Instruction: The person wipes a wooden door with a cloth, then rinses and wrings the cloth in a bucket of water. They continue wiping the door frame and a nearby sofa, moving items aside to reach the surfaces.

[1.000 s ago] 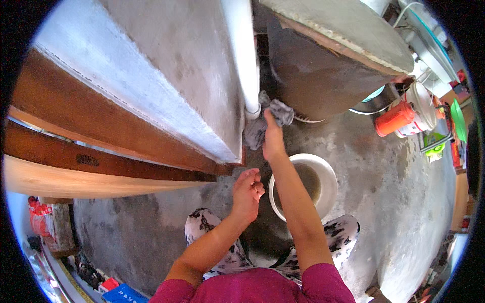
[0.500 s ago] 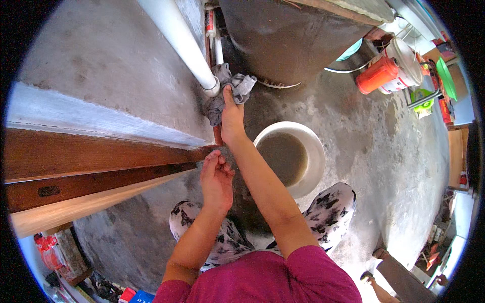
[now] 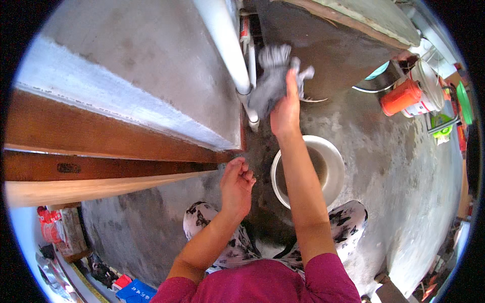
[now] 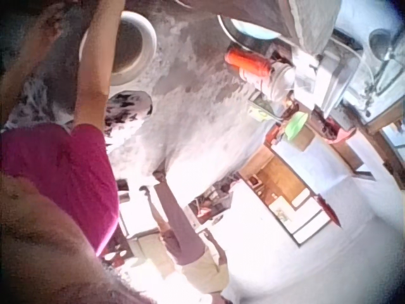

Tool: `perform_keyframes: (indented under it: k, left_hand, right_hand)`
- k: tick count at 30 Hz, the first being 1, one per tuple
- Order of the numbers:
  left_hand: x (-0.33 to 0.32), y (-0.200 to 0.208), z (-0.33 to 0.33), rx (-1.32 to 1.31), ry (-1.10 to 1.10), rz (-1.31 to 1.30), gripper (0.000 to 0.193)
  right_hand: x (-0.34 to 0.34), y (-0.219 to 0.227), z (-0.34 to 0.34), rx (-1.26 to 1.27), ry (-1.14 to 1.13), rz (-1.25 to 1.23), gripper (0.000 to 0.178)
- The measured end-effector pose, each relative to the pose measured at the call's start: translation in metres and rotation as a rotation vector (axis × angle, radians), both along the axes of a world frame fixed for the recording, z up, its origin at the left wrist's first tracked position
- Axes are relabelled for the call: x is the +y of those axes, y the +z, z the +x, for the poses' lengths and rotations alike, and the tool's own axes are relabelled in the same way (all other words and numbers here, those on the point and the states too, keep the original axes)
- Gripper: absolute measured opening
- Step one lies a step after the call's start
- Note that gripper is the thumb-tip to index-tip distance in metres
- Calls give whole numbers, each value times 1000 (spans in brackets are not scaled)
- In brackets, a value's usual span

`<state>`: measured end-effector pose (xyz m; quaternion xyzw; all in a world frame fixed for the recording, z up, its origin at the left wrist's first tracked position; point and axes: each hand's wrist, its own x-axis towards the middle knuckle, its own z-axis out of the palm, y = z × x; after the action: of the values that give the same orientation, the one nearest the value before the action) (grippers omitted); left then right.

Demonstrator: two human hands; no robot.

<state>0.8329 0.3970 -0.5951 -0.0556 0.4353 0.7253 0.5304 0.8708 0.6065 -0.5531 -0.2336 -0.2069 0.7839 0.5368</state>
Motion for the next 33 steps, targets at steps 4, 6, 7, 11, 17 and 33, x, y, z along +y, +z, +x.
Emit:
perform_keyframes:
  k: [4, 6, 7, 11, 17, 33]
  left_hand:
    - [8, -1, 5, -28, -31, 57, 12]
    - [8, -2, 7, -11, -53, 50, 15]
    - [6, -3, 7, -4, -53, 42, 16]
    - [6, -3, 12, -3, -72, -2, 17]
    - [7, 3, 29, 46, -190, -185, 26]
    - [8, 23, 103, 227, -130, -240, 52]
  right_hand:
    - [-11, 42, -29, -352, -181, 589, 59]
    - [-6, -7, -41, -622, -382, 807, 53]
    - [-12, -24, -42, -735, -436, 865, 56]
    - [-33, -65, -18, -826, -405, 821, 56]
    - [-1, 3, 14, -615, -257, 575, 33]
    - [-20, -85, 98, -876, -29, 709, 57]
